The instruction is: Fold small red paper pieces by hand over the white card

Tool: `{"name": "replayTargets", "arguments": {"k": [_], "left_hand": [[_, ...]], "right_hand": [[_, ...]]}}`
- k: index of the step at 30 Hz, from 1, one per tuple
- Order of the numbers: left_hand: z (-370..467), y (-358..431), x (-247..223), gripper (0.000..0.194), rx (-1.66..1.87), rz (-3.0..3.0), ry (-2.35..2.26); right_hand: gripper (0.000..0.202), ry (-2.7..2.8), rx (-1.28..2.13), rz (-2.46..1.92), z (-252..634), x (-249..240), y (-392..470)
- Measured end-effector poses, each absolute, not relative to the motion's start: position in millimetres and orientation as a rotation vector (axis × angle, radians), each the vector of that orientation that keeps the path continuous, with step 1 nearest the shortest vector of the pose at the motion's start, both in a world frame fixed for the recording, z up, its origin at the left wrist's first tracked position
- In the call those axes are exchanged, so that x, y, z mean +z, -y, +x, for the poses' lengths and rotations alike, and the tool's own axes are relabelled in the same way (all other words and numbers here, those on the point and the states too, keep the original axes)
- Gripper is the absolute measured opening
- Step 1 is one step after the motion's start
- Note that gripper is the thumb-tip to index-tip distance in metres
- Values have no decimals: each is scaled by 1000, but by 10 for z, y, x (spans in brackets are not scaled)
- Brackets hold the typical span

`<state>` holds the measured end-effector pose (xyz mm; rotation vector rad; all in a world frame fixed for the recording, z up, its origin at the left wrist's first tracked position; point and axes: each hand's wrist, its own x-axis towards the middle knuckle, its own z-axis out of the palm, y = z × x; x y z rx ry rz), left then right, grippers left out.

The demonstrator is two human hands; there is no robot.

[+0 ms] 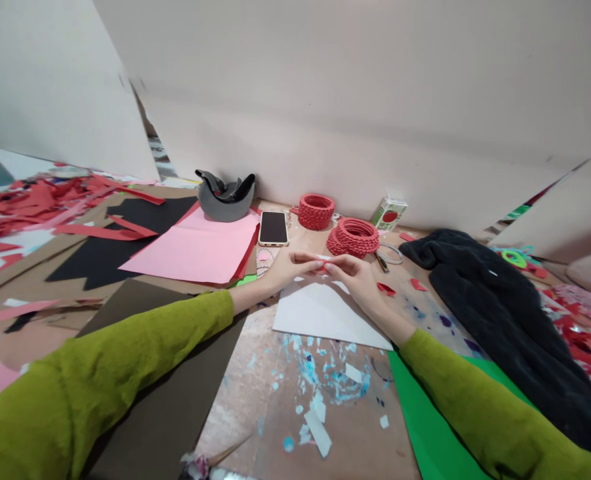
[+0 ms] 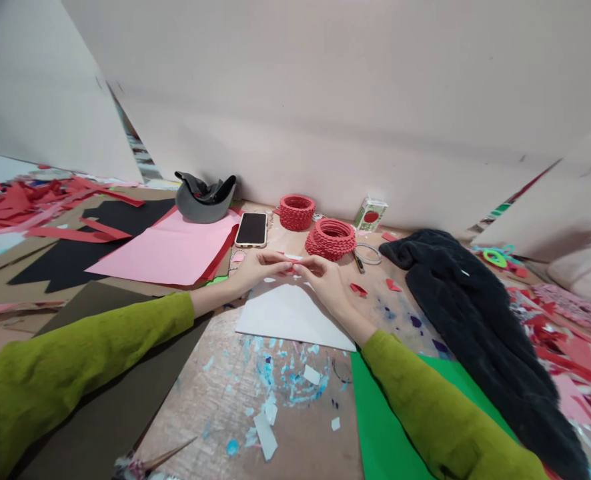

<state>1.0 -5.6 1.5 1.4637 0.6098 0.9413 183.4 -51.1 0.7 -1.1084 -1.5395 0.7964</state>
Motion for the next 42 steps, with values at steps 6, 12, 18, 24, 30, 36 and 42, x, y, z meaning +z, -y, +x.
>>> {"name": "replayTargets", "arguments": {"k": [6, 12, 18, 24, 30, 36, 42], "left_hand": [[18, 19, -28, 30, 939, 1547, -607], [20, -6, -40, 27, 904, 1686, -566], [34, 3, -19, 31, 857, 1558, -516], [13, 10, 2, 32, 934, 1513, -594], [12, -3, -3, 30, 935, 1500, -577], [37, -34, -68, 31, 876, 1459, -552], [27, -26, -81, 32, 811, 1455, -491]], "right_hand": [[27, 1536, 787, -1122, 1821, 19, 511], [19, 1630, 607, -1178, 1819, 53, 535], [9, 1685, 394, -1163, 1804, 89, 580], [25, 1787, 333, -1109, 1780, 107, 598], [26, 1776, 357, -1076, 1771, 126, 605], [18, 1653, 441, -1130, 1804, 59, 560], [19, 1657, 484, -1141, 1810, 48, 550]]}}
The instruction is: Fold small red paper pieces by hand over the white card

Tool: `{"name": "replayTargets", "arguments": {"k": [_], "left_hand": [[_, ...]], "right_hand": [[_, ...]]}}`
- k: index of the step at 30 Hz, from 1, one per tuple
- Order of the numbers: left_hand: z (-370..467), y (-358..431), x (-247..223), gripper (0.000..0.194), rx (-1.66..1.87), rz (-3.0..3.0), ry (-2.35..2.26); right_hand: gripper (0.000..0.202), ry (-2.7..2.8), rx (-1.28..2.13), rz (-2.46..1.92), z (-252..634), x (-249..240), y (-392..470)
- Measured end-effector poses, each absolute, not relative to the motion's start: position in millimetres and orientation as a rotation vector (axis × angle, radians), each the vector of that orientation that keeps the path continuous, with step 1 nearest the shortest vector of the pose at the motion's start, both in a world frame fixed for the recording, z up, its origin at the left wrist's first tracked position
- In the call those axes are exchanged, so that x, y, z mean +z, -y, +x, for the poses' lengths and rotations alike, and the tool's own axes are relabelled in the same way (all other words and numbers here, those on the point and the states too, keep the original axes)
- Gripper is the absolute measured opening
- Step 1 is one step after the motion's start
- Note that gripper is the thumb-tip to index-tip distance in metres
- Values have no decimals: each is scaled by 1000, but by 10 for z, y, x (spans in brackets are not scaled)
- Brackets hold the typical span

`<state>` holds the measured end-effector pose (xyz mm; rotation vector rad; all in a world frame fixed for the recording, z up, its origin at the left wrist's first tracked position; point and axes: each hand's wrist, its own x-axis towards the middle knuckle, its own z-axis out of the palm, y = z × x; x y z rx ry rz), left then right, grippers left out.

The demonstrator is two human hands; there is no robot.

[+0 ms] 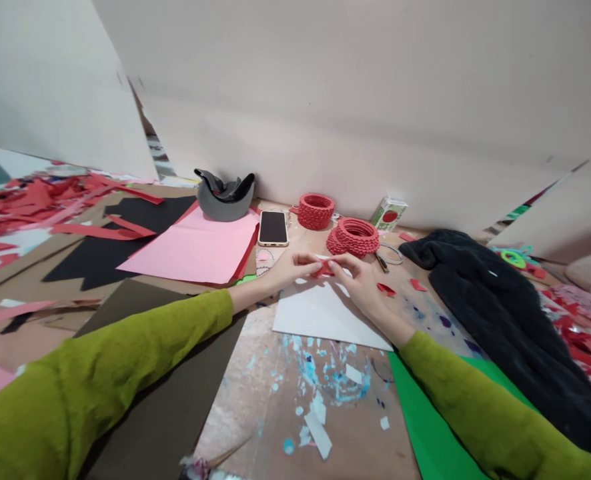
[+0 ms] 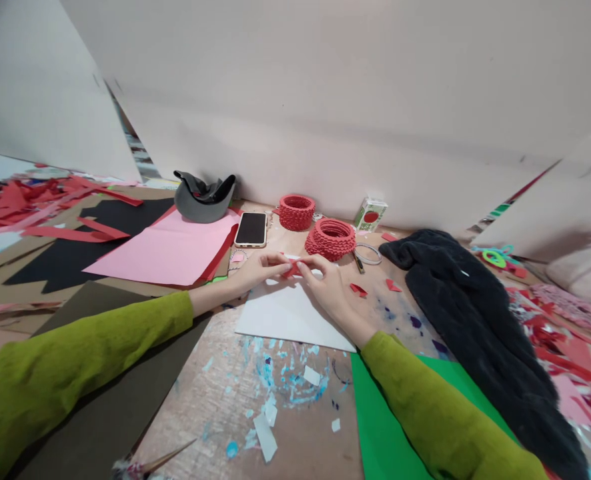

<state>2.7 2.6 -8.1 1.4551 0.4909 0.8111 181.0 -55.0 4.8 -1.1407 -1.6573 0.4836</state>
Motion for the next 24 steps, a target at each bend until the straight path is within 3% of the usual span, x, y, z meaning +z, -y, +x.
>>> {"name": "replayTargets", "arguments": {"k": [15, 24], "left_hand": [[13, -36, -62, 23, 844, 1511, -579], [-6, -59, -64, 21, 867, 1443, -594]], "right_hand": [[4, 1680, 316, -1094, 1786, 85, 605], [13, 1774, 214, -1043, 1740, 104, 646]]}}
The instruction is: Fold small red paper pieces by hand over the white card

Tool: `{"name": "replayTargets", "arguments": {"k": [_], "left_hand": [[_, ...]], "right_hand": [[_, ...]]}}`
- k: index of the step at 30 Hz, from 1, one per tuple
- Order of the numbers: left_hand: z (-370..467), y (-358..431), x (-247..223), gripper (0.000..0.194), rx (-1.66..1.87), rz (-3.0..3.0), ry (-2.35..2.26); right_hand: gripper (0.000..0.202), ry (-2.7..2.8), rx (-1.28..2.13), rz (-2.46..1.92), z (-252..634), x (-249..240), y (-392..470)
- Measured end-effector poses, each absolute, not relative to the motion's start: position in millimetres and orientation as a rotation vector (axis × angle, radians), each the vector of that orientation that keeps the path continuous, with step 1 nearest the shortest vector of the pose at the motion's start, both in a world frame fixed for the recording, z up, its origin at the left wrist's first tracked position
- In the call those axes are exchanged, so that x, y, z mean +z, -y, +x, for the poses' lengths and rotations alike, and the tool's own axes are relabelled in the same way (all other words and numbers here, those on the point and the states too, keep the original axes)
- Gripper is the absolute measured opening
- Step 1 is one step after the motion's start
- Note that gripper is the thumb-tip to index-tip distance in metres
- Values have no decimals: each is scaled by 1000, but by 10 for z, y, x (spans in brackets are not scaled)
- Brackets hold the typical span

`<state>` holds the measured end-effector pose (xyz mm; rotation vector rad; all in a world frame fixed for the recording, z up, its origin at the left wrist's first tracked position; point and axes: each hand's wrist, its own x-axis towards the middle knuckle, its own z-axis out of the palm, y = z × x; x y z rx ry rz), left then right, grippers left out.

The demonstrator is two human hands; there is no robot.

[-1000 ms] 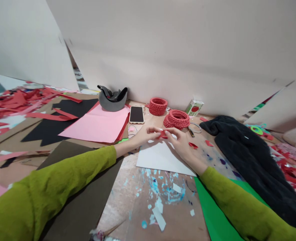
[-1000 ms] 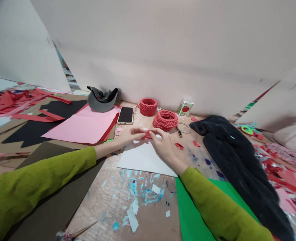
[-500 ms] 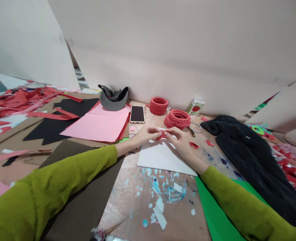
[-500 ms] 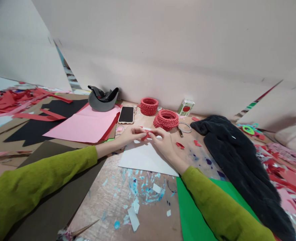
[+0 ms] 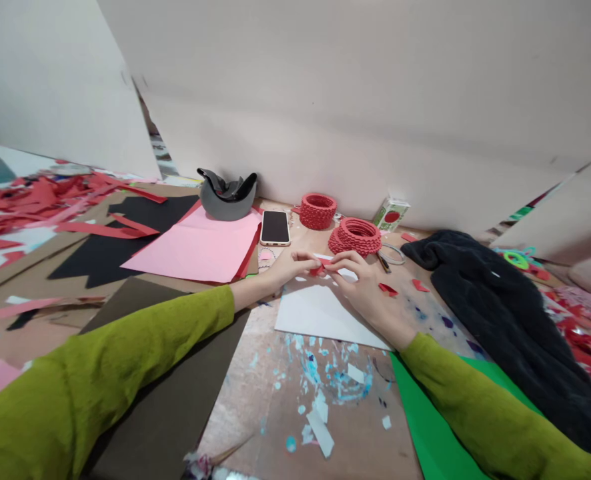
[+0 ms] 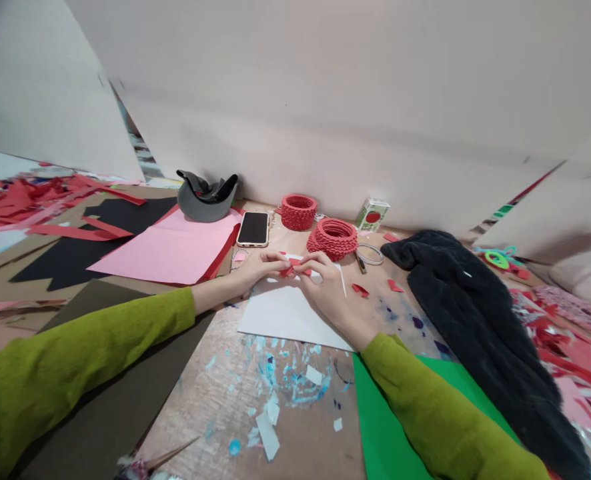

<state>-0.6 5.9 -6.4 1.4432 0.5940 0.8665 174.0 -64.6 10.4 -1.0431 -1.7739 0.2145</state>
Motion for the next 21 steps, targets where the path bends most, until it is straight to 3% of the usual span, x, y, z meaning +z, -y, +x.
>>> {"name": "replayTargets", "arguments": {"k": [7, 21], "left_hand": [[-30, -33, -41, 31, 860, 1411, -607], [-1, -39, -41, 30, 817, 1638, -591]], "right_hand": [[13, 1818, 218, -1019, 1754, 93, 634], [22, 1813, 471, -1248, 1744, 115, 602]]}}
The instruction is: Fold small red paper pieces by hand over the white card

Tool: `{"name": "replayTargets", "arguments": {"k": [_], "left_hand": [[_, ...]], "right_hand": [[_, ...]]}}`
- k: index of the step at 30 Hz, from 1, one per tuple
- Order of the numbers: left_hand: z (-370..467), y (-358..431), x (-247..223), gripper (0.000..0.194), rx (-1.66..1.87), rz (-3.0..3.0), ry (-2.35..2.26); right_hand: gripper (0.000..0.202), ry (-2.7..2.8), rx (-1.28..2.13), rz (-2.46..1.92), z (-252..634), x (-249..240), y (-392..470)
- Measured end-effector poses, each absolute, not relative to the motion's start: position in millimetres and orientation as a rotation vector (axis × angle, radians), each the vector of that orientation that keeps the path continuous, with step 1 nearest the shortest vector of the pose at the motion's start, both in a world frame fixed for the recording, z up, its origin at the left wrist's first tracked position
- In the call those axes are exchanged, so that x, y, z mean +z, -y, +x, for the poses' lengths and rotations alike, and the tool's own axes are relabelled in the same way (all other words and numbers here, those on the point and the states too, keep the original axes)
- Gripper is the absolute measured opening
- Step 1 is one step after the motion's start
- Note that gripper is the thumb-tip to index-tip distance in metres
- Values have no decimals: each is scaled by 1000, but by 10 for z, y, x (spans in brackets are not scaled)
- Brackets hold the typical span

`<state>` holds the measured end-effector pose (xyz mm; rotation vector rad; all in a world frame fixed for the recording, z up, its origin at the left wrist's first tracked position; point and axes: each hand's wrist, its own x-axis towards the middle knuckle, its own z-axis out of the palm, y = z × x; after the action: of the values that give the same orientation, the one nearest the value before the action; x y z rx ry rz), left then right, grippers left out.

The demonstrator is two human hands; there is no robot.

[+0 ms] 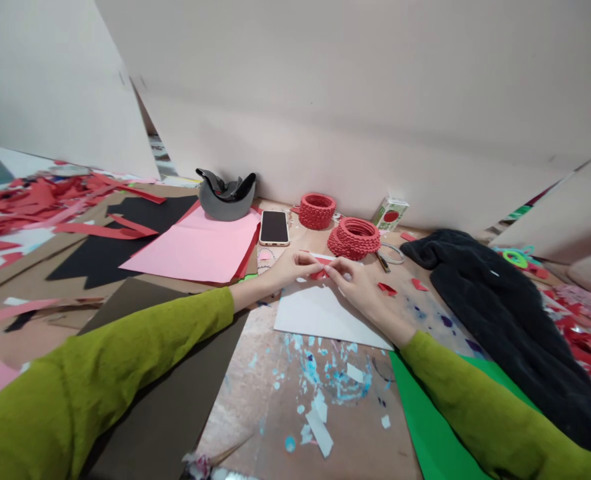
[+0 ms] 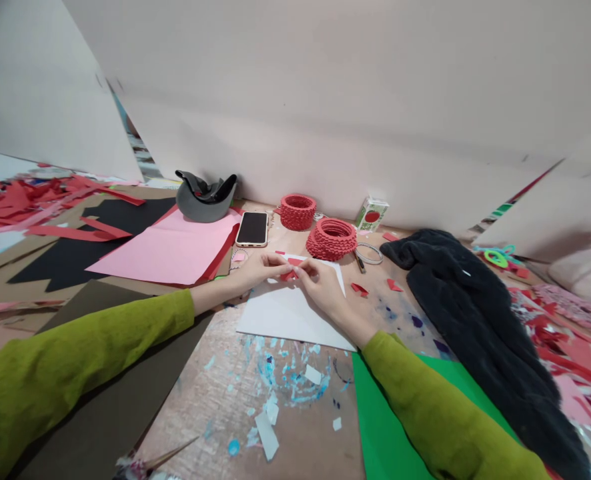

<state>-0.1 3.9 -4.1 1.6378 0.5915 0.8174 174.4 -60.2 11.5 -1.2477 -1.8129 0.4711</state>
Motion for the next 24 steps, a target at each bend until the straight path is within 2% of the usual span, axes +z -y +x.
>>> {"name": "replayTargets", "arguments": {"k": [10, 16, 24], "left_hand": [[15, -34, -53, 32, 789, 1660, -589], [11, -19, -38, 32, 789, 1782, -553], [20, -12, -35, 31, 801, 1782, -548]], "right_hand": [[19, 1828, 453, -1266, 1752, 98, 589], [17, 1884, 314, -1295, 1742, 125, 618], [14, 1763, 362, -1292, 1779, 67, 590]]}}
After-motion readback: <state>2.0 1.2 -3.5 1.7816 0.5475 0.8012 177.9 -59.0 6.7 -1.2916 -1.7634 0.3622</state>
